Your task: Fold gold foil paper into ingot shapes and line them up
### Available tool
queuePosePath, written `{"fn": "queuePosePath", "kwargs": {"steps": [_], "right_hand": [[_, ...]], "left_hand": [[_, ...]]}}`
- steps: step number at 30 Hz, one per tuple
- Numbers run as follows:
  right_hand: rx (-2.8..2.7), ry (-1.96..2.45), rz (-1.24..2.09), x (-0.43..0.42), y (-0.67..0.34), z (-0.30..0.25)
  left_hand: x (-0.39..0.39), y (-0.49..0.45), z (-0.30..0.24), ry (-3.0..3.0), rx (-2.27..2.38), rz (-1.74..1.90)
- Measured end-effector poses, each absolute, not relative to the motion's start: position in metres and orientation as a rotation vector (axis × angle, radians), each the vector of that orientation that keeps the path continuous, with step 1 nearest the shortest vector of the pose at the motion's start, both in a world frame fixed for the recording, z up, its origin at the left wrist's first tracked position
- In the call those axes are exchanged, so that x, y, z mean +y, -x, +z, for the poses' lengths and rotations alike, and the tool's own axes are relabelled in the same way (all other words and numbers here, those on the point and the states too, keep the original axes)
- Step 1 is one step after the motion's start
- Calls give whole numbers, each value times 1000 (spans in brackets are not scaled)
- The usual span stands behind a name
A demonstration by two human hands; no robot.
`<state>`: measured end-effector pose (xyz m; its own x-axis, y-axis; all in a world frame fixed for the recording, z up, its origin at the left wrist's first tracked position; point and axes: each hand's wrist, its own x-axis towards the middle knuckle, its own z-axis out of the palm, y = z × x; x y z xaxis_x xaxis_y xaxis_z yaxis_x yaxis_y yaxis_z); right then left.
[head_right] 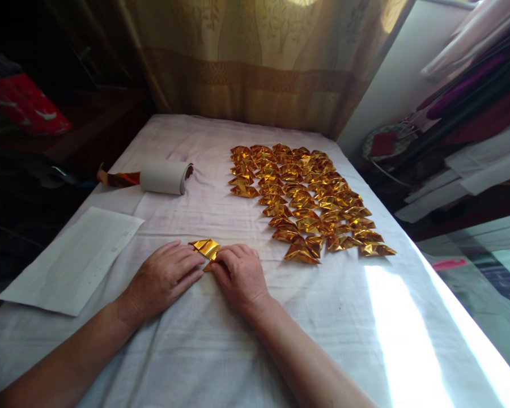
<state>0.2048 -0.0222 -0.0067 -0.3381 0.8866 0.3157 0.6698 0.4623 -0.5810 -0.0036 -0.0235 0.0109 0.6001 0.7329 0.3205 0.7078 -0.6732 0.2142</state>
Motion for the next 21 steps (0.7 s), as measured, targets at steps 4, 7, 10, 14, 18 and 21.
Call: {"fn": "queuePosePath", "kwargs": {"steps": [4, 7, 10, 14, 18, 21], "right_hand": [[-2127, 1340, 427, -22, -202, -6], [-2139, 1355, 406, -21, -202, -6], [-2145, 1365, 422, -21, -202, -6], [-2138, 1354, 450, -22, -202, -5], [-2140, 1359, 465, -23, -202, -4], [-2146, 1377, 474, -22, -202, -4]], "left_hand": [[-26, 3, 14, -2789, 1209, 555], [-28, 3, 17, -2757, 1188, 519], [-28, 4, 18, -2733, 1171, 511], [-28, 6, 18, -2749, 1140, 459], [-26, 9, 19, -2774, 1102, 412], [-25, 11, 20, -2769, 1077, 377]]}}
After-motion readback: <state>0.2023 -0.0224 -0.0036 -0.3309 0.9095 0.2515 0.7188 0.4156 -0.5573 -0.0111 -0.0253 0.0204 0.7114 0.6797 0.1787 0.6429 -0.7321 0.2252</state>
